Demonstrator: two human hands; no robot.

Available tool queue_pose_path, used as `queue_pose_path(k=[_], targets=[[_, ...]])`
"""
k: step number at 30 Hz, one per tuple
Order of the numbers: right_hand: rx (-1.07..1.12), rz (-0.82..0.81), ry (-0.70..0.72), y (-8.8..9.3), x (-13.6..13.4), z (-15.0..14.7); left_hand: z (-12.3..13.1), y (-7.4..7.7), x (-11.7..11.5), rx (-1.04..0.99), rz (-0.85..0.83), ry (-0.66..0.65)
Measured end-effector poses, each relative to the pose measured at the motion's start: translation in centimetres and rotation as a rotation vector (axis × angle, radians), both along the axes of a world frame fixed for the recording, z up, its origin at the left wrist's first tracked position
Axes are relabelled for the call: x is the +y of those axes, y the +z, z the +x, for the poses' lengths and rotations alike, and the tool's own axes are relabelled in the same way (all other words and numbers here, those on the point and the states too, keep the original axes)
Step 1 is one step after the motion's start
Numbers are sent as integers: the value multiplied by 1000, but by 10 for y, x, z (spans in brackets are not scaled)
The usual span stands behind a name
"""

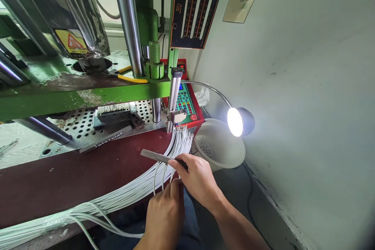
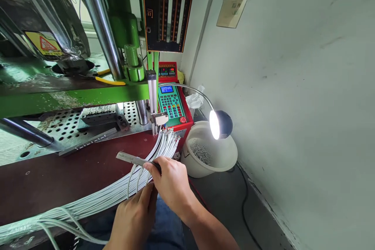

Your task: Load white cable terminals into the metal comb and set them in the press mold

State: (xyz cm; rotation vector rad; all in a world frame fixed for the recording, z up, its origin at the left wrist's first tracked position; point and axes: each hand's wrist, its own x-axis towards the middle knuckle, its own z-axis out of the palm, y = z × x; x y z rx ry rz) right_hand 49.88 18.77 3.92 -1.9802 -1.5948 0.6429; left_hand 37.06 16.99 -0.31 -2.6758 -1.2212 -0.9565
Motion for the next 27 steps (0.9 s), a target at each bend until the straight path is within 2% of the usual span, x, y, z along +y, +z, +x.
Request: queue_pose_path(k=[4, 9, 12, 14, 15, 17, 19, 20, 22, 24, 25, 27], targets=[[-34, 0, -32, -5, 0, 1, 4, -3, 5, -8, 0, 0], [-28, 16, -47, -7, 2, 7, 3, -3, 6, -79, 79, -41], [-3, 27, -46, -6, 3, 12, -5, 2, 3, -185, 111, -94], [4, 41, -35, -5, 3, 15, -15, 8, 1, -279, 73, -126], [6, 46, -28, -5, 3, 16, -19, 11, 1, -324, 23, -103], [12, 48, -9, -4, 2, 17, -28, 17, 5, -429, -190, 43], [14, 50, 3, -2, 2, 18, -33, 20, 13, -576, -530, 211], [14, 54, 7, -1, 2, 17, -34, 21, 18, -648, -720, 238], [16, 59, 16, 1, 2, 15, -34, 19, 28, -757, -1054, 150], [15, 59, 27, 3, 3, 13, -32, 17, 34, -795, -1301, -34], [14, 58, 32, 4, 3, 12, -31, 16, 35, -805, -1374, -101], [11, 57, 36, 5, 2, 10, -30, 15, 36, -810, -1421, -145]])
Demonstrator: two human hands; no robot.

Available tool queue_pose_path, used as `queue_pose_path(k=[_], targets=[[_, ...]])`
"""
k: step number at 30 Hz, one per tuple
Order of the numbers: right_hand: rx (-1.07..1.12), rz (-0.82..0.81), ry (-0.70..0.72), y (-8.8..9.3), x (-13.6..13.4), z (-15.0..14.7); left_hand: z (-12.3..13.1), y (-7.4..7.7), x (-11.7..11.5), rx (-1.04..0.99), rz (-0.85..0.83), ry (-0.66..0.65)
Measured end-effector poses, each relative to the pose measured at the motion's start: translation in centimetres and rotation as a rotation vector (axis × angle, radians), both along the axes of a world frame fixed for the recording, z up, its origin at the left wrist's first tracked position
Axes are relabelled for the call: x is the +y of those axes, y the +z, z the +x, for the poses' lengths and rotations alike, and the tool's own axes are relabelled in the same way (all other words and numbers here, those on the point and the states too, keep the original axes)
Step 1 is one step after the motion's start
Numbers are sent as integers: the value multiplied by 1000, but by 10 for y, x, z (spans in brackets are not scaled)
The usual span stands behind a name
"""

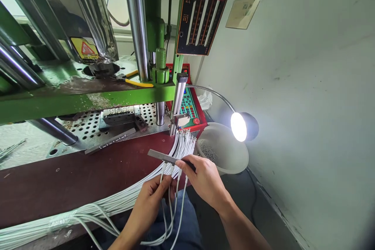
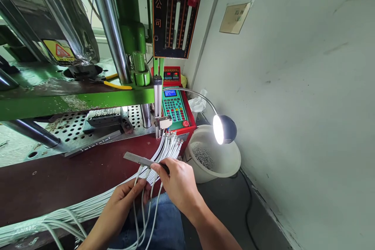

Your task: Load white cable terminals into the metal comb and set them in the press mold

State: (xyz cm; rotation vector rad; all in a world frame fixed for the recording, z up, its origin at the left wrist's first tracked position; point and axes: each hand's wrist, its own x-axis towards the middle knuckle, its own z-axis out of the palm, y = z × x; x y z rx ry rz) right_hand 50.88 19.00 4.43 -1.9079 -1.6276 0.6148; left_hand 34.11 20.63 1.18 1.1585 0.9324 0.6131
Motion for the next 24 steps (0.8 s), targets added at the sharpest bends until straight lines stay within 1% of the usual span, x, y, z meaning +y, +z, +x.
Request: queue_pose_path(k=[2, 6, 10, 12, 15, 20, 24], targets=[[5, -5, 5, 1, 0, -1, 0, 1, 0, 25, 32, 18], [33, -11, 16, 1, -1, 0, -2, 2, 0, 101, 79, -17], [46, -7, 22, 1, 0, 3, -5, -4, 0, 190, 173, 90], [42, -16, 27, 2, 0, 4, -6, -8, -1, 206, 180, 105], [44, -42, 36, 4, 0, 5, -8, -9, -4, 199, 139, 65], [49, -67, 53, 8, 0, 4, -11, -6, -8, 158, 133, 67], [7, -63, 38, 10, 1, 0, -13, -9, -9, 108, 135, 60]])
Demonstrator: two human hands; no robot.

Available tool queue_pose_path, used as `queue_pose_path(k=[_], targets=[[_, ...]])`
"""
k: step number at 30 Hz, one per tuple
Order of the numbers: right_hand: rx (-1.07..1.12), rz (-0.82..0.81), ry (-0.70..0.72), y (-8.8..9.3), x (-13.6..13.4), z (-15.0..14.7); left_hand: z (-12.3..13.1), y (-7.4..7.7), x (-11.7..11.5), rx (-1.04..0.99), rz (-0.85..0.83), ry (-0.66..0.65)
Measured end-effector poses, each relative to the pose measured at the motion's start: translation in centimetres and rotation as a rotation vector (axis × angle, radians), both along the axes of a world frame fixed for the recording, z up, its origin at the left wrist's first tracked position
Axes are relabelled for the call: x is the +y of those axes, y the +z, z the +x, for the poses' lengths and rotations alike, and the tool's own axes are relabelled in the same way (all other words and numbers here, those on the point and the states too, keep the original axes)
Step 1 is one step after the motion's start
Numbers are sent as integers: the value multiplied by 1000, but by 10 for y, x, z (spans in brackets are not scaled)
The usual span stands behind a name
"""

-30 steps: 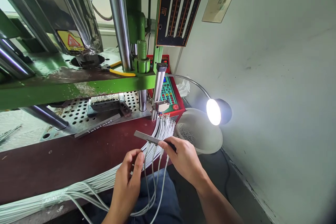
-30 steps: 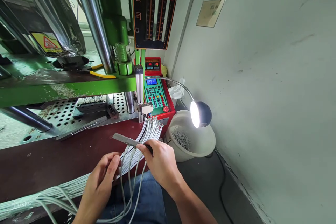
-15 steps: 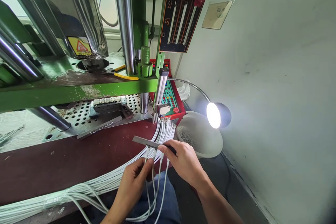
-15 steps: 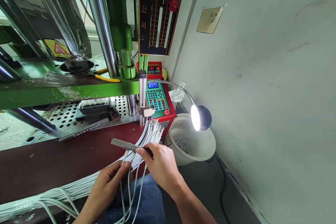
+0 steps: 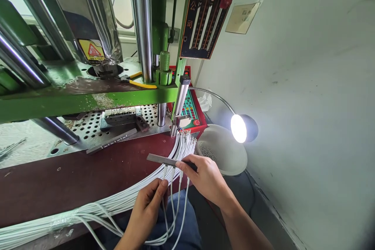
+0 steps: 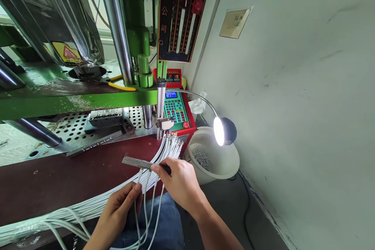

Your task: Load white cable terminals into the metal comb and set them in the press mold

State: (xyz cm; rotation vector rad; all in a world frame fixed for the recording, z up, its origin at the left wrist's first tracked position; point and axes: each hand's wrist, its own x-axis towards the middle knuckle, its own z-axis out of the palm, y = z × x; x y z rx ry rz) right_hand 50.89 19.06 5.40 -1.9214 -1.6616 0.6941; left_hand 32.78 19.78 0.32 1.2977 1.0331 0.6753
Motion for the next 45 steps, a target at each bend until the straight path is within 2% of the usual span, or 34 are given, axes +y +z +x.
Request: queue_pose_path(k=[13, 19, 21, 24, 26, 29, 34, 38, 41, 45], targets=[[-64, 25, 19, 1, 4, -9, -10, -7, -2, -68, -34, 29], [-36, -8, 75, 2, 5, -9, -10, -1, -9, -56, -49, 54], [-54, -4, 54, -1, 9, -7, -11, 1, -18, -52, -58, 48], [-118, 40, -67, -7, 15, -3, -14, -2, -28, -63, -55, 63], [-104, 46, -104, -8, 17, 0, -16, -6, -25, -67, -74, 112], [-42, 38, -51, -5, 15, -2, -12, -12, -13, -155, -174, 155], [-20, 53, 6, -1, 11, -13, 6, -12, -1, -450, -414, 28], [0, 38, 5, -3, 12, -15, 10, -15, -2, -497, -509, -90], [19, 33, 17, -5, 13, -12, 5, -21, -3, -436, -457, -131], [9, 99, -68, -5, 16, -9, 1, -24, -6, -329, -359, -150]])
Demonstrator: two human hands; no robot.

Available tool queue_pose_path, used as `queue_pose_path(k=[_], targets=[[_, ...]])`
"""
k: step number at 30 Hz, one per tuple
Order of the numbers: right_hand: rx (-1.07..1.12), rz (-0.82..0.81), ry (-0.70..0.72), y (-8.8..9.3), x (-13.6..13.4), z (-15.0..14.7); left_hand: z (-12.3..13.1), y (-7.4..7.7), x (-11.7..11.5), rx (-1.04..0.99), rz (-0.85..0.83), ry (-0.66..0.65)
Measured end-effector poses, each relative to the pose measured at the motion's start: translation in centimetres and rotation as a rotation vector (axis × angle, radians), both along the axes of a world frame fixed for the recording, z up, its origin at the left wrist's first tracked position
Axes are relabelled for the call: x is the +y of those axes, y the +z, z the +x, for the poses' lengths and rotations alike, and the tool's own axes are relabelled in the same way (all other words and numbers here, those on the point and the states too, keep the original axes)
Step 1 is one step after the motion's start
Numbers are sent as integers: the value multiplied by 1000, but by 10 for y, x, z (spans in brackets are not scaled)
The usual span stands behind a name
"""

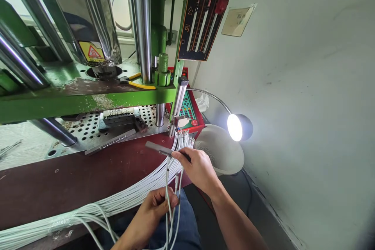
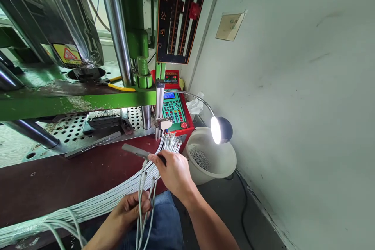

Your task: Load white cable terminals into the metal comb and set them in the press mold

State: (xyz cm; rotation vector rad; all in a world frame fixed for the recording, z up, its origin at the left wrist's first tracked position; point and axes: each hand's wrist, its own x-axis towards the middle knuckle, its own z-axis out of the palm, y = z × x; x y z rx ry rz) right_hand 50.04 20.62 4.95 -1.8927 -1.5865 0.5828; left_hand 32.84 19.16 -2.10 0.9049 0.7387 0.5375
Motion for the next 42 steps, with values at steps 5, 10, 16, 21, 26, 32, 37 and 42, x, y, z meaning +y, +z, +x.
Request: queue_pose_path(k=[5, 10, 16, 21, 26, 32, 37, 42], targets=[[55, 10, 53, 3, -2, -2, 8, 15, 0, -111, -102, 43], [76, 20, 116, 2, -8, -8, 15, 26, 5, -181, -4, -52], [35, 201, 34, 4, -11, 1, 5, 18, -8, -124, -36, -242], [119, 134, 75, 11, -18, 28, -4, 26, 9, 17, 119, 202], [181, 26, 437, 7, -35, 48, -37, 55, 70, 19, 400, 738], [158, 6, 337, 15, -43, 37, -66, 72, 112, -13, 369, 780], [280, 74, 160, 44, -26, 14, -28, 64, 96, -85, 177, 473], [217, 299, 81, 76, 4, -6, 19, 67, 66, -118, -29, 27]])
